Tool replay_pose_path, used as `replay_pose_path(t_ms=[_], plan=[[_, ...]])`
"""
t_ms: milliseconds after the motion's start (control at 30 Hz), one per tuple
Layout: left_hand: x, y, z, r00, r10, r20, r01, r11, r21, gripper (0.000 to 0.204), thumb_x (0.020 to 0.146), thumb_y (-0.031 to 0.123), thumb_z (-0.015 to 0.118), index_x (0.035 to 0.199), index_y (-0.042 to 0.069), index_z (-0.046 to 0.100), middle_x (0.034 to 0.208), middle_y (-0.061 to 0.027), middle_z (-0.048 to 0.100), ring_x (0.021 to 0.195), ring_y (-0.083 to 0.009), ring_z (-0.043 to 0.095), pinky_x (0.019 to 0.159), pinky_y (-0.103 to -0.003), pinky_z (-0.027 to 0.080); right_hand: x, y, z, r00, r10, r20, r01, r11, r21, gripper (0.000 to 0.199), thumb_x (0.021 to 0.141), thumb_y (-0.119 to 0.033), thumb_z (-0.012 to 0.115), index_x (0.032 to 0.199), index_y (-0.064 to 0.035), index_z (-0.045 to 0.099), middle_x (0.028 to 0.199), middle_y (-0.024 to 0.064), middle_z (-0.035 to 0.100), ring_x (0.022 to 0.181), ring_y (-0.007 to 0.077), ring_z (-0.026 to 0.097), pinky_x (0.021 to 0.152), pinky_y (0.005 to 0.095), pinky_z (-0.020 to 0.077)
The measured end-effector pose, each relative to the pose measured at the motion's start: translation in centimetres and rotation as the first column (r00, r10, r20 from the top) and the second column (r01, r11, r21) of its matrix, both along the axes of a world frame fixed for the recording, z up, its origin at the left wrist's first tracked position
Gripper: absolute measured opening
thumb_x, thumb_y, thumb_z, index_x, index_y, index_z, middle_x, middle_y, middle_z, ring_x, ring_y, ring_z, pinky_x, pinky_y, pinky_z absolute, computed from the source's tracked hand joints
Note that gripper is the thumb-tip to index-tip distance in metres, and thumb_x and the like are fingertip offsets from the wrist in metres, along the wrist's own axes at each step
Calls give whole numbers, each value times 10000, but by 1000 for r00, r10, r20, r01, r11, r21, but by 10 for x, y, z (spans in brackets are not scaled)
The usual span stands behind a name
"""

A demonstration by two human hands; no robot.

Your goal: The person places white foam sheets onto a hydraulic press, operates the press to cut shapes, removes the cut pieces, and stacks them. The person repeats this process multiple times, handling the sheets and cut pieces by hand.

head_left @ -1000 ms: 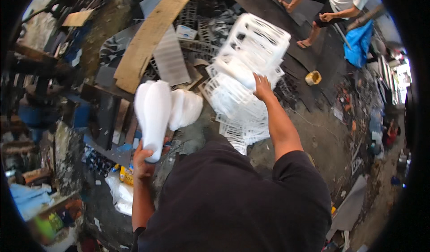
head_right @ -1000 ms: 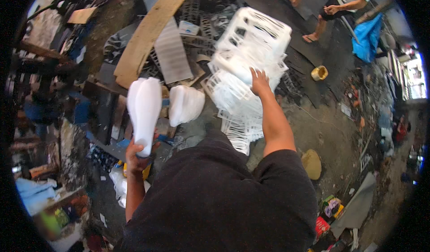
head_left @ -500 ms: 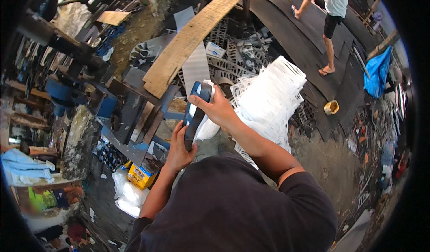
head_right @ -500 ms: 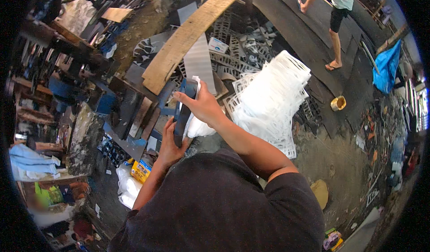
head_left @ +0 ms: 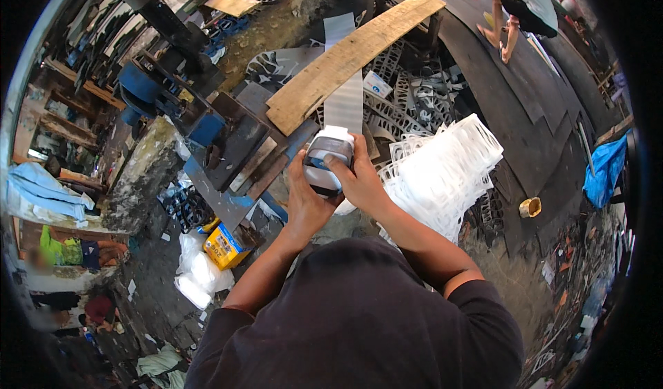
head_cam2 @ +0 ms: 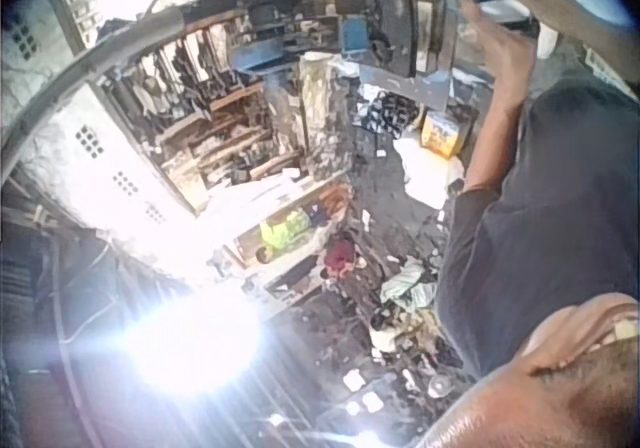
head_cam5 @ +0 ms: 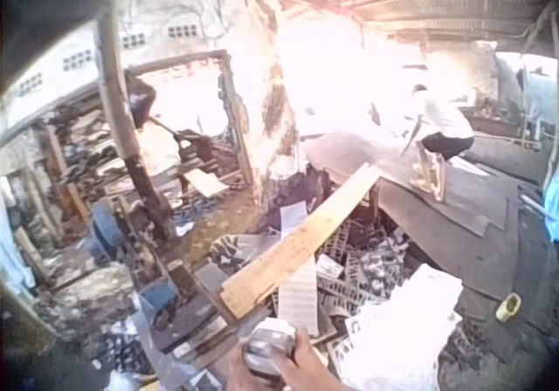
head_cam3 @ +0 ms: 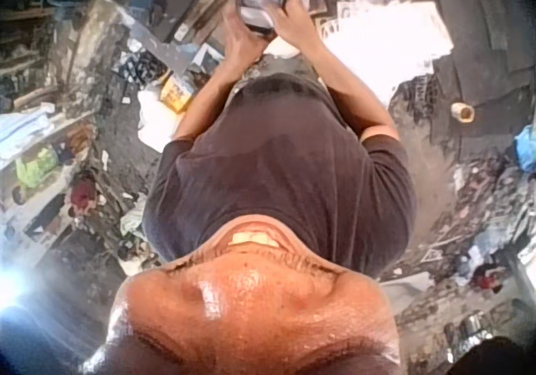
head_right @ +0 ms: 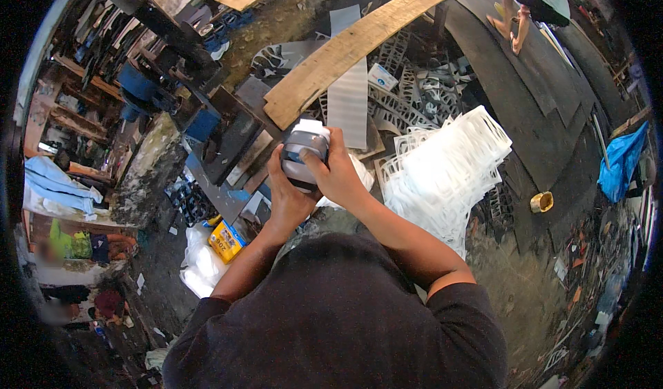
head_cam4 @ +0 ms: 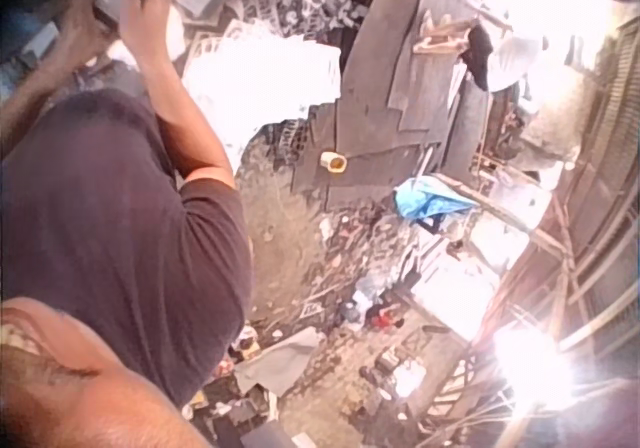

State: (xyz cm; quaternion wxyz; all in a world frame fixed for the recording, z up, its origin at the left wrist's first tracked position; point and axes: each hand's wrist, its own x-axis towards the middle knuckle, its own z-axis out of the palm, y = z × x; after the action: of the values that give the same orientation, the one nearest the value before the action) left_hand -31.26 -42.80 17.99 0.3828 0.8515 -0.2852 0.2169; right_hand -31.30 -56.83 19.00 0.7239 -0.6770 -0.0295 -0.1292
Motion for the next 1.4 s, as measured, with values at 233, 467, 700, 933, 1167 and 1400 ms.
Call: replay_pose_path(t_ms=[233,467,700,933,1167,1400], plan=[[-3,-4,9,997,28,66,-30,999,37,1094,653,146,877,1452,-45,154,1391,-313,343,1246,-479,420,1023,-530,382,4,6,12,971,-183,-152,206,967,152,490,925,-62,613,1311,-109,314,1075,206,639,957,313,661,821,404,505],[4,7,3,989,-64,133,61,998,30,1071,653,134,871,1448,-40,175,1378,-302,377,1222,-475,448,1009,-515,401,3,11,4,929,-347,131,370,893,-257,278,889,31,580,1140,-76,526,994,108,638,907,197,632,805,302,491],[20,22,-5,974,-216,-70,211,975,-64,1053,643,191,885,1435,-8,219,1362,-245,395,1221,-399,469,1019,-446,412,-15,-29,32,944,158,-289,-98,973,210,337,981,-339,577,1161,-56,604,1019,68,635,894,138,591,785,283,477],[55,32,-9,923,-384,-24,369,901,-227,1090,651,207,889,1441,-6,168,1352,-252,384,1211,-374,470,1014,-436,417,-12,-57,-39,857,-460,-232,401,879,-259,358,911,-106,655,1246,-67,533,1088,89,603,874,140,597,770,252,495],[202,11,-56,967,132,-217,-178,962,-209,1057,667,244,879,1423,-77,213,1319,-272,408,1206,-410,461,1013,-454,398,-26,-91,8,708,-704,-46,656,681,-324,698,906,-27,610,1486,-96,227,1338,253,440,1138,303,536,974,372,440],[369,19,-164,816,447,-367,-406,894,187,1237,638,368,872,1523,-5,92,1531,-256,279,1390,-383,334,1128,-441,321,40,-121,4,860,-498,-109,473,859,-196,710,893,-44,663,1466,-76,243,1201,136,522,1027,193,571,887,312,482]])
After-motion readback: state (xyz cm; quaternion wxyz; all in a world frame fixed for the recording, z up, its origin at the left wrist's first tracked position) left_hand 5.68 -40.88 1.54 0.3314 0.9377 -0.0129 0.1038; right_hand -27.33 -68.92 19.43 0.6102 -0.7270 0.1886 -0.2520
